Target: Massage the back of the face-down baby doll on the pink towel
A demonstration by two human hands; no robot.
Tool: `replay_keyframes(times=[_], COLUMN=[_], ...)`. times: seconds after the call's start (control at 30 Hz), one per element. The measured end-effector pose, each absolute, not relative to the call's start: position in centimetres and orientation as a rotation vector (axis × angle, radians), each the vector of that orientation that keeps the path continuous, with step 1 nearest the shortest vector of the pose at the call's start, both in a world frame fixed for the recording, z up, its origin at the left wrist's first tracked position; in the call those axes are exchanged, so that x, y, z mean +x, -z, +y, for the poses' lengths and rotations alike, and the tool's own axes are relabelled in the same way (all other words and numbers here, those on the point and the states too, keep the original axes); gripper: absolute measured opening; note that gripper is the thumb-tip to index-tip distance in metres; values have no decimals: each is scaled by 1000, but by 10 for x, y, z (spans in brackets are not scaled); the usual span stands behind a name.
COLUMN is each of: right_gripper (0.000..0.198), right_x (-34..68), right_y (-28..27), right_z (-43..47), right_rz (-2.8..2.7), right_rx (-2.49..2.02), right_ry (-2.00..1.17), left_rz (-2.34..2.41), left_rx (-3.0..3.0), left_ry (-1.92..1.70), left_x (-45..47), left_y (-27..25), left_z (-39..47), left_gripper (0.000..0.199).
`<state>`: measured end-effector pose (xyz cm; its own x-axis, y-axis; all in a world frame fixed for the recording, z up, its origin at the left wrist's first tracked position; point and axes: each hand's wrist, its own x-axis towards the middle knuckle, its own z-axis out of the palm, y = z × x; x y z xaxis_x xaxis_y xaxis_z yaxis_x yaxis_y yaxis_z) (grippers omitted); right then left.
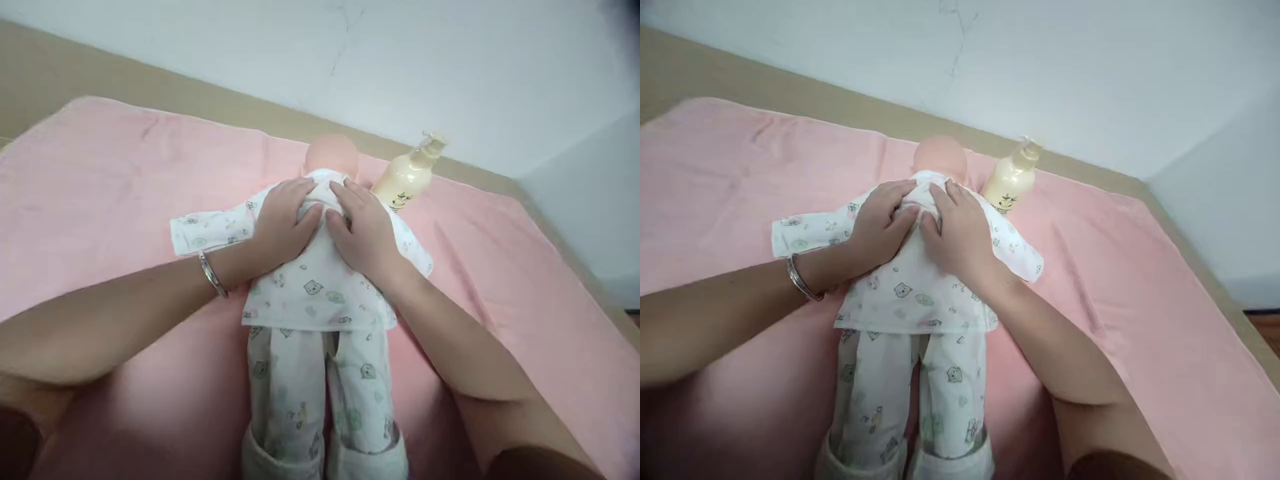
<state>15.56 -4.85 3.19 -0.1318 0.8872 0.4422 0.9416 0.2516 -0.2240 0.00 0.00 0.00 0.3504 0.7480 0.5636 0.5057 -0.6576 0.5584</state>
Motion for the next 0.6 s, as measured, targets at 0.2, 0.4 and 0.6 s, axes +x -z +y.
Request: replay_keyframes(times=[0.2,0.4,0.6], right_gripper=[51,53,53], right_x=[155,155,154], right_y=[-33,-34,-36], right_z=[-49,-49,-50], right_rz=[-2018,-2024,-2028], right_rx=[-1686,-1695,-1713], right_ry=[139,118,120], left_rz=[1126,1101,1098], left_rx=[2324,2319,2308], left_ry=[-1217,-1233,-1241], left_x=[2,1,1], left_y=[0,1,1], left_z=[0,0,0], left_gripper=[51,47,47])
